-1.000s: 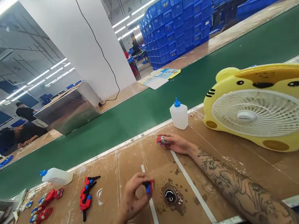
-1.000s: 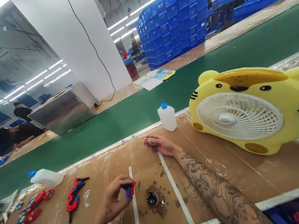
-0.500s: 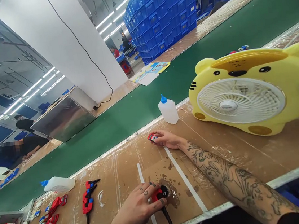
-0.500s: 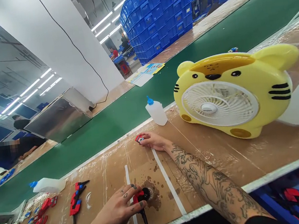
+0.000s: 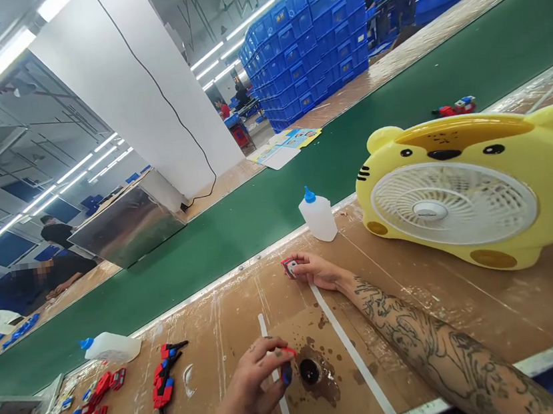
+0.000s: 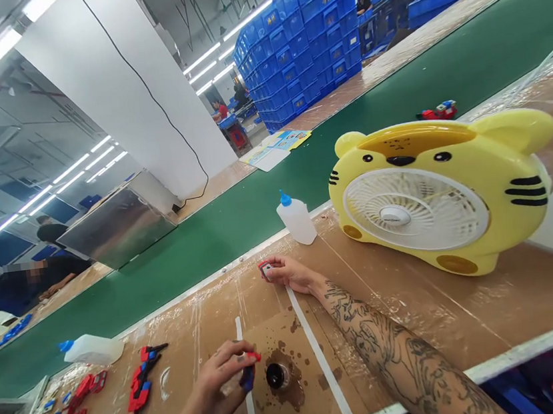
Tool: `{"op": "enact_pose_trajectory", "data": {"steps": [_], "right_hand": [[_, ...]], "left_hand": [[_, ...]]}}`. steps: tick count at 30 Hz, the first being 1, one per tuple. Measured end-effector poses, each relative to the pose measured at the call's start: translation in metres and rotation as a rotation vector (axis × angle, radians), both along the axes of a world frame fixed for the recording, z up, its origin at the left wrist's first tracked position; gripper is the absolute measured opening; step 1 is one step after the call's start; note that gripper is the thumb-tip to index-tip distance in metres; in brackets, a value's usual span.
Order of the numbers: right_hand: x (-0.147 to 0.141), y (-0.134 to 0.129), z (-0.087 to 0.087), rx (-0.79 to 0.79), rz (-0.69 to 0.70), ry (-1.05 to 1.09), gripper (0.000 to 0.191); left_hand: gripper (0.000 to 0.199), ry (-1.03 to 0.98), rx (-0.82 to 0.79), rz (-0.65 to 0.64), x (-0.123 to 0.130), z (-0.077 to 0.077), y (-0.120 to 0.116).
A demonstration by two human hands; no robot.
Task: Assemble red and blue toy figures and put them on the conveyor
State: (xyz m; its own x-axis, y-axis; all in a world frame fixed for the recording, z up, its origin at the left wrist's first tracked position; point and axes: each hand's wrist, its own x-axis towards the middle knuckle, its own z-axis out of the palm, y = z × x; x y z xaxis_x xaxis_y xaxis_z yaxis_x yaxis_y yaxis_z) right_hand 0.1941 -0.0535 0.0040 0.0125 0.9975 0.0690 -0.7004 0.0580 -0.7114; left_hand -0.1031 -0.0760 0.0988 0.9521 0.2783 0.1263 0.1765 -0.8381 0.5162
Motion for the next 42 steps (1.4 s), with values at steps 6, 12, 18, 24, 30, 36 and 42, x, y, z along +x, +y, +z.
{"op": "enact_pose_trajectory", "data": {"steps": [6,12,18,24,30,36,42], "right_hand": [[0.000,0.000,-0.002,-0.012,0.010,0.051,0.046],[0.000,-0.002,-0.002,-0.019,0.041,0.049,0.037],[-0.004,0.001,-0.002,0.013,-0.027,-0.009,0.042],[-0.011,0.004,-0.005,0.074,-0.180,-0.204,0.044],[-0.021,-0.002,0.001,0.160,-0.380,-0.601,0.047],[-0.041,-0.007,0.013,0.293,-0.538,-0.959,0.034],[-0.037,-0.002,0.011,0.289,-0.782,-1.349,0.063]], "left_hand": [[0.048,-0.424,-0.635,0.480,0.032,-0.042,0.037],[0.054,-0.621,-0.851,0.618,0.084,-0.066,0.061],[0.054,-0.637,-0.907,0.631,0.110,-0.069,0.067],[0.050,-0.637,-0.981,0.636,0.121,-0.072,0.072],[0.045,-0.761,-1.165,0.698,0.130,-0.073,0.073],[0.056,-0.894,-1.194,0.691,0.144,-0.070,0.073],[0.063,-0.552,-0.713,0.705,0.144,-0.063,0.122]]}}
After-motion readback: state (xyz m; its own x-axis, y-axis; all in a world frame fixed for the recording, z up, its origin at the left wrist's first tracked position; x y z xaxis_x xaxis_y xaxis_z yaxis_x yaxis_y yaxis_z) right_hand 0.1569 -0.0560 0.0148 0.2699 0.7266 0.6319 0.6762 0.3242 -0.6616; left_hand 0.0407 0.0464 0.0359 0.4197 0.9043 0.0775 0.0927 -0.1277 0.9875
